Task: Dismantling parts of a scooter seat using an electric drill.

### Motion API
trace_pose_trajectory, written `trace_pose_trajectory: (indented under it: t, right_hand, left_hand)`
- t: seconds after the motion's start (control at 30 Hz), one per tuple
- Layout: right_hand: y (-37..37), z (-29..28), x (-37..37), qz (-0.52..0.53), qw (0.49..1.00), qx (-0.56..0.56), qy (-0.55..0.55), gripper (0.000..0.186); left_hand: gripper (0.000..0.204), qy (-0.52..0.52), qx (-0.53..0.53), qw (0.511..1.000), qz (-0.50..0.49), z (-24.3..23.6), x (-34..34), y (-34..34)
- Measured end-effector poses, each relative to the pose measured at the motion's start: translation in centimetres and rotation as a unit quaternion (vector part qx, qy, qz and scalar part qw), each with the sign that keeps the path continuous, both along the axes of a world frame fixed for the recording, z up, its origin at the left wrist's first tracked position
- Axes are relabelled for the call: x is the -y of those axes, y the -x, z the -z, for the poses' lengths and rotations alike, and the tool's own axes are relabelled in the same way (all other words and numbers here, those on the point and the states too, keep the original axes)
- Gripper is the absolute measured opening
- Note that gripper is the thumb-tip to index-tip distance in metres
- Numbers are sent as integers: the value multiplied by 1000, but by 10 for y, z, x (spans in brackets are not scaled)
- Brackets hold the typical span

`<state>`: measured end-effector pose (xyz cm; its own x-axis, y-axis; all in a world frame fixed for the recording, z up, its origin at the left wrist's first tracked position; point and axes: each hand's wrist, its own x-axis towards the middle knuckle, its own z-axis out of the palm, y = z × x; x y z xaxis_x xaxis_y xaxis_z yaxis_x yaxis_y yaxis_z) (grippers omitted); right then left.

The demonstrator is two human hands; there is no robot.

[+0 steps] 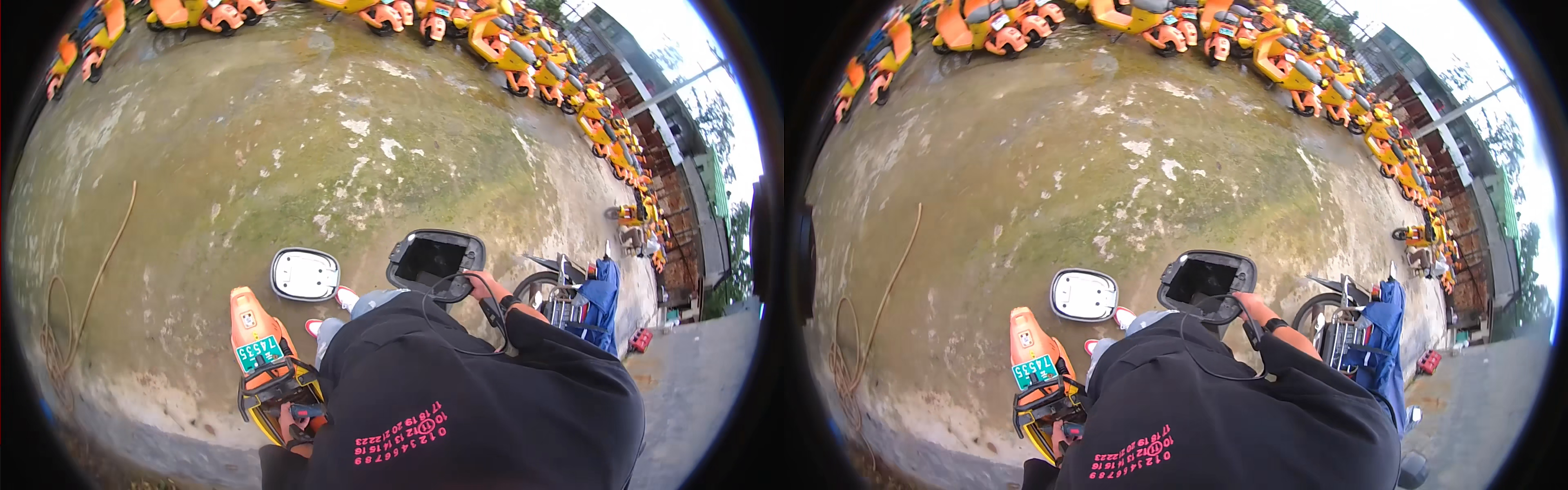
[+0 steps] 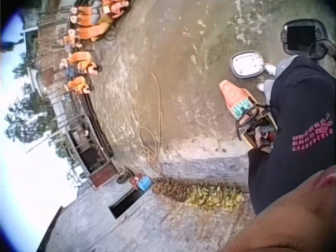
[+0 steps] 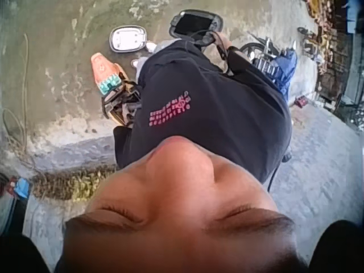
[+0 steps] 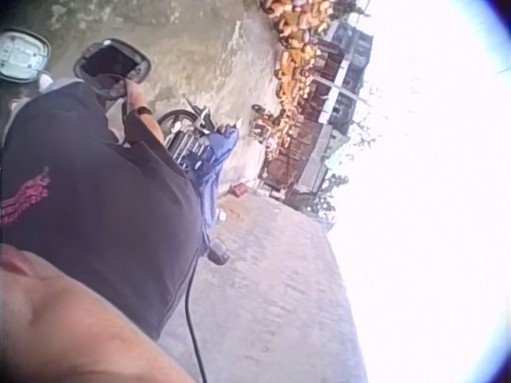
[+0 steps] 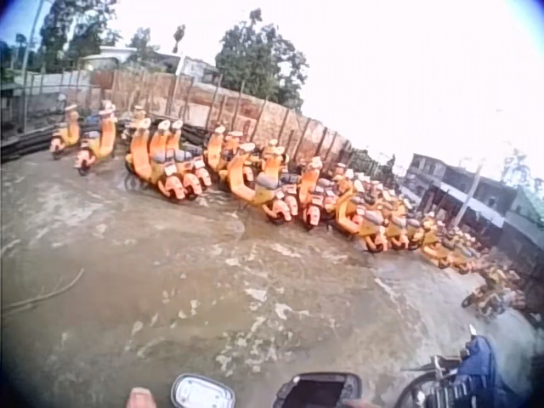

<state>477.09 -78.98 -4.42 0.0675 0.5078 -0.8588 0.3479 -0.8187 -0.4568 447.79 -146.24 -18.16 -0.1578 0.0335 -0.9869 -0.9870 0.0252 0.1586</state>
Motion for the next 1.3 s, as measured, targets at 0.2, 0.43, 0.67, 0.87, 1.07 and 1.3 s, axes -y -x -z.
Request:
trace_pose_trajectory:
  t: [0.2, 0.43, 0.67, 0.87, 1.07, 1.3]
  right_hand:
    - [-79, -3, -52, -393, 907, 30, -150, 30]
    - [32, -51, -34, -653, 735, 49, -175, 31]
    - [74, -46, -37, -202, 975, 94, -26, 27]
    - [51, -36, -69, -472, 871, -42, -134, 21]
    - [86, -54, -47, -174, 985, -10, -8, 20]
    - [99, -74, -38, -173, 984, 26, -31, 15]
  left_hand:
    - [41, 97, -90, 991, 19, -33, -38, -13]
    - [37, 133, -128, 981, -59, -25, -7, -30]
    - [43, 135, -137, 977, -97, -14, 5, -39]
    - [37, 93, -117, 965, -217, -7, -8, -38]
    - [34, 118, -158, 944, -265, 41, -15, -55]
    - [34, 115, -156, 941, -276, 48, -19, -48]
